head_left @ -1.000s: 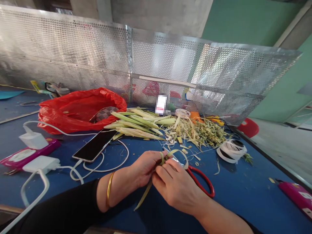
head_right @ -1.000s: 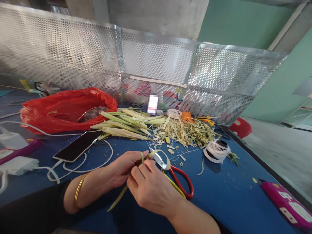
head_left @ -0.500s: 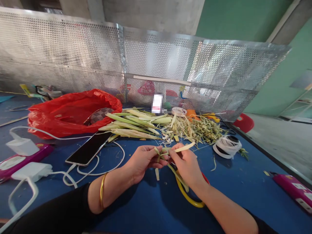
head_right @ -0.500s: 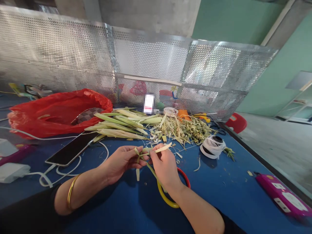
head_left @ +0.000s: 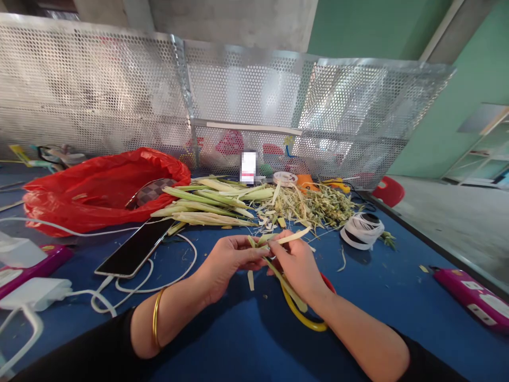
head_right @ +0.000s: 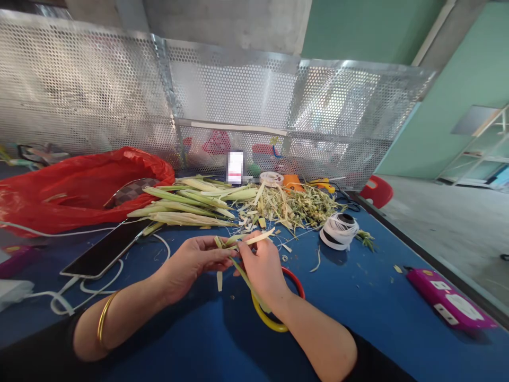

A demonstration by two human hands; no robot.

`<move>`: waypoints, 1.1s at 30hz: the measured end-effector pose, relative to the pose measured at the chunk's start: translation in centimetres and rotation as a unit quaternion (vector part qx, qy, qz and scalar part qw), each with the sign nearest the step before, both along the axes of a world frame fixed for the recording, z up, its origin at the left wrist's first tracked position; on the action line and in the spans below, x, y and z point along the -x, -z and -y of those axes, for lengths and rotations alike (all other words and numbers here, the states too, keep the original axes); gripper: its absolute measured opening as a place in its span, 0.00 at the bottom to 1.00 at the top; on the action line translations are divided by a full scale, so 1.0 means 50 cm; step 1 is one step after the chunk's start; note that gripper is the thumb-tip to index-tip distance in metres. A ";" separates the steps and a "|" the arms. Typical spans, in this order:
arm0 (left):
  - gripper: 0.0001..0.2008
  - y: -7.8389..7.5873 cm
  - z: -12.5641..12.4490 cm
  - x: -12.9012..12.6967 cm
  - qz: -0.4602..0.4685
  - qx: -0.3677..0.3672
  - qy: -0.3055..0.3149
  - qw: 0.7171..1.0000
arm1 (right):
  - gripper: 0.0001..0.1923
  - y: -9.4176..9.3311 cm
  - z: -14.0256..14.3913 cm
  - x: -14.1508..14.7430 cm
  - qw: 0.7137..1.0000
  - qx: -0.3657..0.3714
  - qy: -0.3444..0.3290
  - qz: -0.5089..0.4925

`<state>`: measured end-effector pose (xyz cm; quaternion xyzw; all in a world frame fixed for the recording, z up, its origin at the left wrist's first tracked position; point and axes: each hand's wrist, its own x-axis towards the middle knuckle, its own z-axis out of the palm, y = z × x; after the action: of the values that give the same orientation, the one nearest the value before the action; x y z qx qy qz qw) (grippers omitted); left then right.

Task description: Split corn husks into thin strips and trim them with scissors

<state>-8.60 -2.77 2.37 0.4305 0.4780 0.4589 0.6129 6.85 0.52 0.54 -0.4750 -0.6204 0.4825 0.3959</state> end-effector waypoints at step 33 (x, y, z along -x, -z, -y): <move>0.08 -0.009 0.016 -0.013 -0.074 -0.026 0.094 0.992 | 0.12 -0.007 0.014 -0.016 0.873 -0.411 0.003 0.263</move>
<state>-7.96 -3.59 2.81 0.5225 0.4674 0.3779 0.6048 7.64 -0.16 0.90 -0.3803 -0.8424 0.0400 0.3796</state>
